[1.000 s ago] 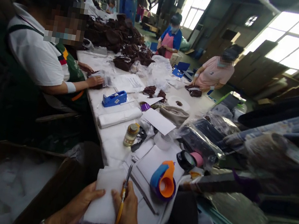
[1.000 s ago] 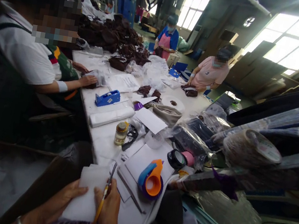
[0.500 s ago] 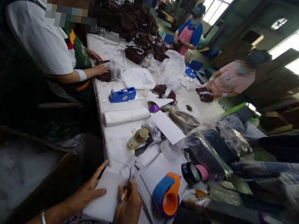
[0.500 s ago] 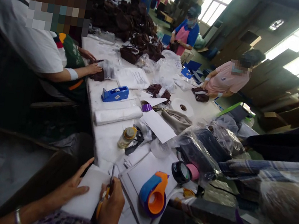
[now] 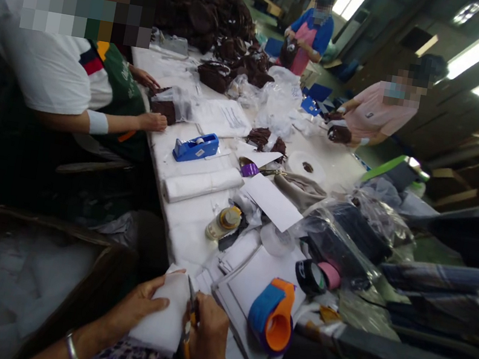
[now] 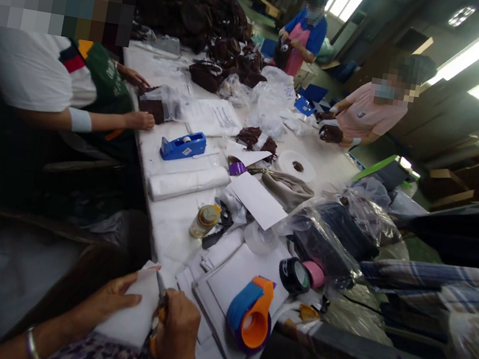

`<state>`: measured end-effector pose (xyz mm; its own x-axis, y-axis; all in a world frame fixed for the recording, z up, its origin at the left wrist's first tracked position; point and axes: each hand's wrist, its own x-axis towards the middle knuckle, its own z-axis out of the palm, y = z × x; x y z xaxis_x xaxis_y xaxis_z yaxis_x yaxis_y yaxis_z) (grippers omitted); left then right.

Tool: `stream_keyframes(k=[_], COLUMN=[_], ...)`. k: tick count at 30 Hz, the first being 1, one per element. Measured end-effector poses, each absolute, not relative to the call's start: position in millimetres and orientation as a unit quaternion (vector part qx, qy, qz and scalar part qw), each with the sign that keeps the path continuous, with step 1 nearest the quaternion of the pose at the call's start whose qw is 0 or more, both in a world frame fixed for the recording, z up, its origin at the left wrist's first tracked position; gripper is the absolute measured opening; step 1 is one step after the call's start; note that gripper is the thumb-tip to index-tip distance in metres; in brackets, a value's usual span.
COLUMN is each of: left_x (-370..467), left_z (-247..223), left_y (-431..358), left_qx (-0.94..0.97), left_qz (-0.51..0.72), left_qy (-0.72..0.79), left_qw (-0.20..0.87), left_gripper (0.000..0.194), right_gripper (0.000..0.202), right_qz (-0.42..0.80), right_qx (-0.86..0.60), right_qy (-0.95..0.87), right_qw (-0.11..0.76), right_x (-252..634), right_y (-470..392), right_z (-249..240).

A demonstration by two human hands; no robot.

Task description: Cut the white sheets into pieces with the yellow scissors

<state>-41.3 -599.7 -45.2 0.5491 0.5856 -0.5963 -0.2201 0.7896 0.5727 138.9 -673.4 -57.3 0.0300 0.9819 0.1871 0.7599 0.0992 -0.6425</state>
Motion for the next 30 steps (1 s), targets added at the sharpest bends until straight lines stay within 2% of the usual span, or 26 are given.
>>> stream_keyframes(k=[6, 11, 15, 19, 22, 26, 30], left_x=[-43.3, -47.8, -54.8, -66.5, -72.1, -68.4, -60.2], left_z=[-32.0, -30.0, -43.1, -49.0, -44.6, -35.9, -38.1], left_y=[-592.0, -590.5, -594.6, -597.5, -598.5, -600.6, -603.8], left_qx=[0.239, 0.248, 0.254, 0.260, 0.225, 0.165, 0.243], left_qz=[0.240, 0.227, 0.182, 0.153, 0.186, 0.175, 0.143], left_qy=[0.439, 0.443, 0.446, 0.439, 0.398, 0.369, 0.407], left_qw=[0.833, 0.831, 0.839, 0.846, 0.870, 0.898, 0.869], left_gripper=[0.083, 0.075, 0.054, 0.033, 0.033, 0.044, 0.035], right_gripper=[0.023, 0.033, 0.033, 0.031, 0.026, 0.017, 0.015], right_qz=[0.223, 0.217, 0.225, 0.228, 0.218, 0.191, 0.181], right_qx=[-0.625, -0.593, -0.590, -0.585, -0.580, -0.563, -0.545], right_qy=[-0.693, -0.757, -0.769, -0.774, -0.781, -0.800, -0.814], right_qw=[0.282, 0.166, 0.099, 0.082, 0.080, 0.079, 0.086], right_x=[140.6, 139.7, 139.6, 141.7, 143.9, 146.7, 149.1], right_y=[-678.3, -695.4, -698.6, -698.4, -700.3, -700.9, -699.5], right_z=[-45.7, -41.2, -44.1, -48.2, -48.9, -45.2, -40.8])
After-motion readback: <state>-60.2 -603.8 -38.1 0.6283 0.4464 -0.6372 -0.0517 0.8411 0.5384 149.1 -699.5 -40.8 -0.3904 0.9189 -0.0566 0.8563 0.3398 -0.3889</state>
